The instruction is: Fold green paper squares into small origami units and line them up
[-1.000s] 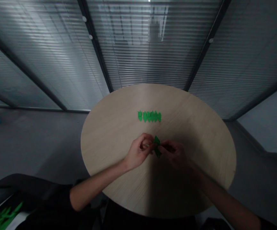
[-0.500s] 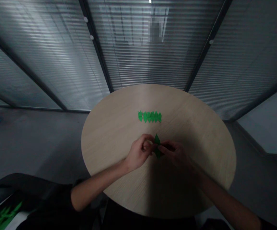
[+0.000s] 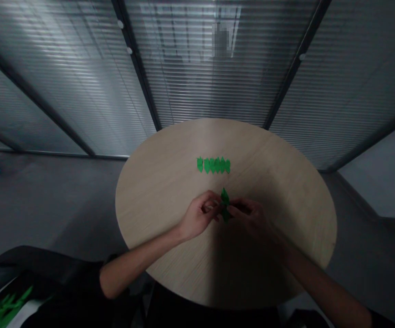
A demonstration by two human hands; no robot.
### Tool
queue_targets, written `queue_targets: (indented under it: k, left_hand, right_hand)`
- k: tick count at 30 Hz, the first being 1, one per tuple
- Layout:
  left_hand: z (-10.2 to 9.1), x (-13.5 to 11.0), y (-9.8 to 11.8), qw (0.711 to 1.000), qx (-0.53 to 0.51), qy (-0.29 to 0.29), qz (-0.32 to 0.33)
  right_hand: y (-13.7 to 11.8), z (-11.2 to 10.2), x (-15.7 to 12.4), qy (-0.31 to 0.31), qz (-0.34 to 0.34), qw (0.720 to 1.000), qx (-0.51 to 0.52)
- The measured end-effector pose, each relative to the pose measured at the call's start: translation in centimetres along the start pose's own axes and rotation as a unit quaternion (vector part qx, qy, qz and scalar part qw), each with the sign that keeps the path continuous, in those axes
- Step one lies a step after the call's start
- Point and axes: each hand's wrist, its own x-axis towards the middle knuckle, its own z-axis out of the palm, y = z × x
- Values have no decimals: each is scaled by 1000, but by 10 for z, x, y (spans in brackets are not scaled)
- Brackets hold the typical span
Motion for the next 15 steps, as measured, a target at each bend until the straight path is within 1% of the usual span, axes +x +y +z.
queue_targets:
  k: [3, 6, 10, 15]
  left_hand:
    - [0, -1, 2, 999, 30, -5, 40]
    - [-2, -2, 3, 996, 62, -18, 61]
    - [-4, -3, 3, 993, 90, -20, 77]
    - [-2, -3, 3, 993, 99, -7, 67]
  right_hand:
    - [3, 0, 0, 15, -9, 1000, -6]
    - [4, 0, 0, 9, -13, 1000, -11]
    - [1, 0, 0, 10, -13, 1000, -4]
    - [-1, 0, 0, 2, -10, 1000, -2]
